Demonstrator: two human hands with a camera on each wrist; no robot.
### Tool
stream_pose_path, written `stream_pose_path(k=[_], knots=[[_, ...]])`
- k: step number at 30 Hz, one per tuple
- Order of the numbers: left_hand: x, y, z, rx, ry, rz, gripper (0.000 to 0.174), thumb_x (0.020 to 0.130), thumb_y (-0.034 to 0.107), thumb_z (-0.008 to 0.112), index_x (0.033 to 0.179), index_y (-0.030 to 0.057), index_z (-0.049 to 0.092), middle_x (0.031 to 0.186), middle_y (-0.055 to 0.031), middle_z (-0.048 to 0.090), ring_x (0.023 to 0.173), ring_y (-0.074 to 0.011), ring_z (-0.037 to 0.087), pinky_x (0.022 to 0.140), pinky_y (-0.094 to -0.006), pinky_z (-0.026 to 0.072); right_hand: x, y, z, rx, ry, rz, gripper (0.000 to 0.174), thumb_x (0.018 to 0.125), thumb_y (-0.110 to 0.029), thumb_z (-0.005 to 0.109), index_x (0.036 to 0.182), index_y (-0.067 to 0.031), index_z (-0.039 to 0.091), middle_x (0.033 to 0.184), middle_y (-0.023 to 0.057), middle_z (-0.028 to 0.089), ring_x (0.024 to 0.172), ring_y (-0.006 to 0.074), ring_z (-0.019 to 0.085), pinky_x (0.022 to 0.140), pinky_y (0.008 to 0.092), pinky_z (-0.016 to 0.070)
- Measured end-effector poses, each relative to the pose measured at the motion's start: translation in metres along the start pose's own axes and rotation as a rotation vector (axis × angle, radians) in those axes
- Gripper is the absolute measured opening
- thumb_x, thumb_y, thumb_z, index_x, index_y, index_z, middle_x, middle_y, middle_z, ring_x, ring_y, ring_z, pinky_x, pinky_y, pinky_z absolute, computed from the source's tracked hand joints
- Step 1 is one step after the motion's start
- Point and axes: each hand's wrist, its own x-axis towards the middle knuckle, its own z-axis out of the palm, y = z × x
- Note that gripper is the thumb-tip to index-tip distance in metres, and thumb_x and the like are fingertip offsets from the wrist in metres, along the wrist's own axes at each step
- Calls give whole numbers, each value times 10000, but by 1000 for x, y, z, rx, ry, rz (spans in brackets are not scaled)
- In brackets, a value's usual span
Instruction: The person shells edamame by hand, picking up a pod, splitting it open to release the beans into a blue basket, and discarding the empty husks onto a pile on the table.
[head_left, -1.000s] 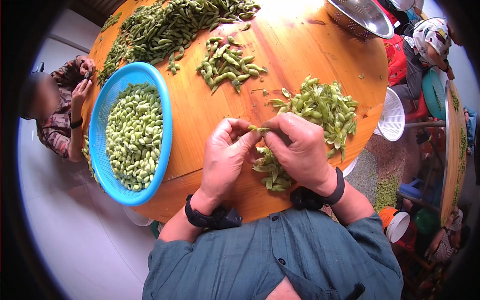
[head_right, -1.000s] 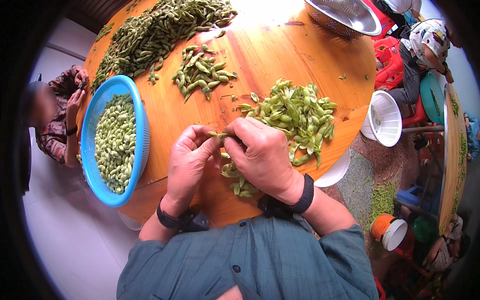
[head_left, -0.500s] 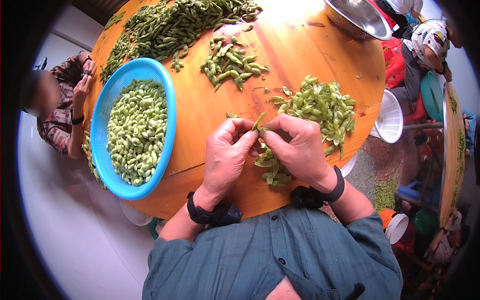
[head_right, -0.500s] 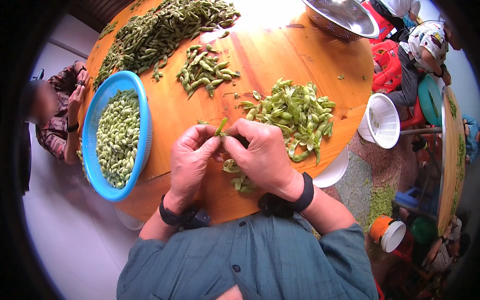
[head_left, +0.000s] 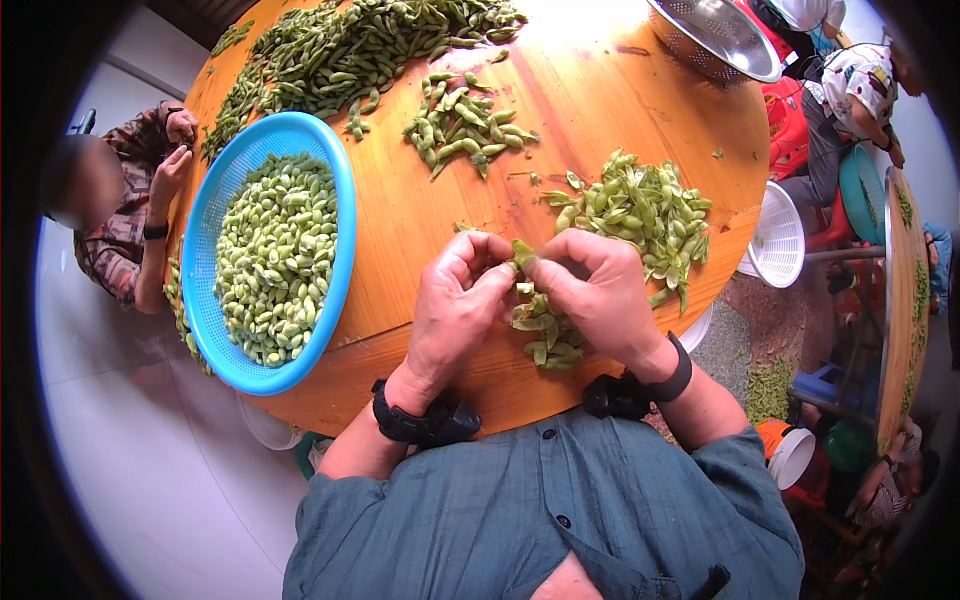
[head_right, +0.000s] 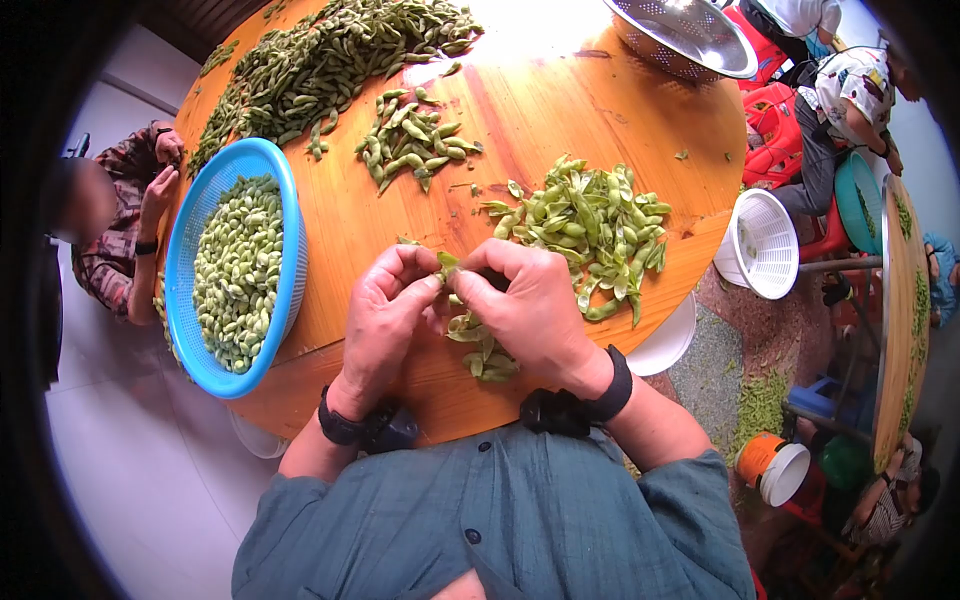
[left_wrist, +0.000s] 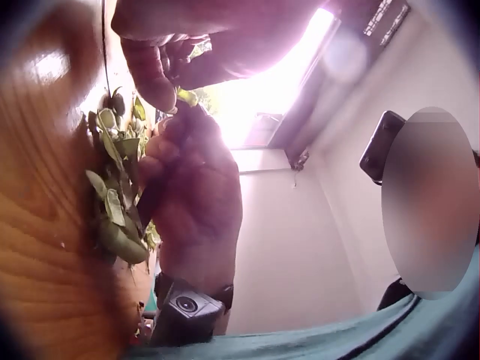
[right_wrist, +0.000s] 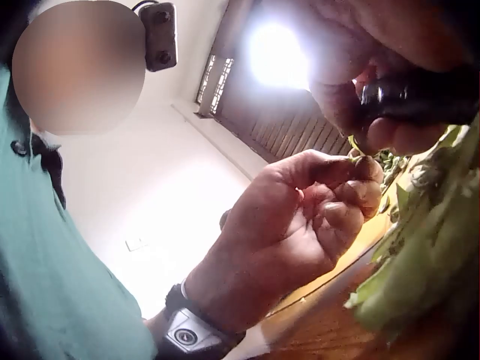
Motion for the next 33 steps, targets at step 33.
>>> stream_pose_path(k=[33], knots=[[1, 7, -24, 280, 33, 91, 181, 927, 101, 653, 1073, -7, 653, 856, -14, 604, 710, -93, 558, 616, -232, 476, 4, 2, -31, -185, 78, -40, 152, 852, -101, 695, 778, 8, 618, 662, 104, 624, 576, 195, 595, 541, 322, 453]])
